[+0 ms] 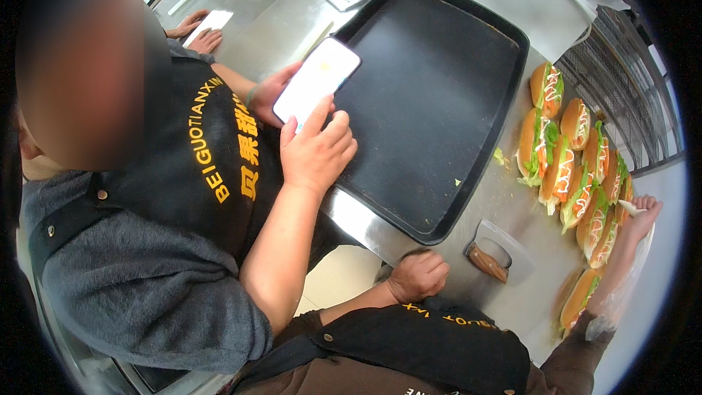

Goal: The person assembles hot dogs by piping white sauce onto buns containing sausages and lettuce, then pipes yellow sauce onto the same buns. The person briefly moves to a small stove to stir a pan before returning to finish the hot dogs.

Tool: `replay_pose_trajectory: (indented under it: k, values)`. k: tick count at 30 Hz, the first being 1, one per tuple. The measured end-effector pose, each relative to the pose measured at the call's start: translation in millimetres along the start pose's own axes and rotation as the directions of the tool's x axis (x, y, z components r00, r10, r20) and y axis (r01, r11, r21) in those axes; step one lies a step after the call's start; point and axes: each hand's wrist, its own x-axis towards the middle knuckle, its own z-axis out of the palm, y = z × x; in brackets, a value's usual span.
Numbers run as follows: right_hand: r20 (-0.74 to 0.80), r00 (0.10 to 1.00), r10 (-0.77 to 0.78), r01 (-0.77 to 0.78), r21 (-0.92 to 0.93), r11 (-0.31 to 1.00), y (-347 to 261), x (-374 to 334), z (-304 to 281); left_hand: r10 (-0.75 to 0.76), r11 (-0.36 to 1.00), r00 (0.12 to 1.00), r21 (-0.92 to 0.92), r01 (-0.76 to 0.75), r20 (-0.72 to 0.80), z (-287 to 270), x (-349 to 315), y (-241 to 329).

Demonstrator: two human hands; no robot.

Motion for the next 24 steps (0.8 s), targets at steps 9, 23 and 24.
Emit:
replay_pose_trajectory:
  k: [9,23,24]
  values:
    - [0.007,1.0,-0.003,0.003,-0.025,1.0,7,-9,5,-0.002,1.0,0.999,0.017,0.001,0.039,-3,2,2]
    - [-0.071,0.996,-0.05,0.036,-0.193,0.981,19,1,-85,-0.011,0.989,1.0,0.15,0.011,0.0,15,0,6]
    - [-0.102,0.988,-0.116,0.115,-0.012,0.993,13,9,-81,-0.019,0.987,1.0,0.157,0.018,0.006,17,1,7]
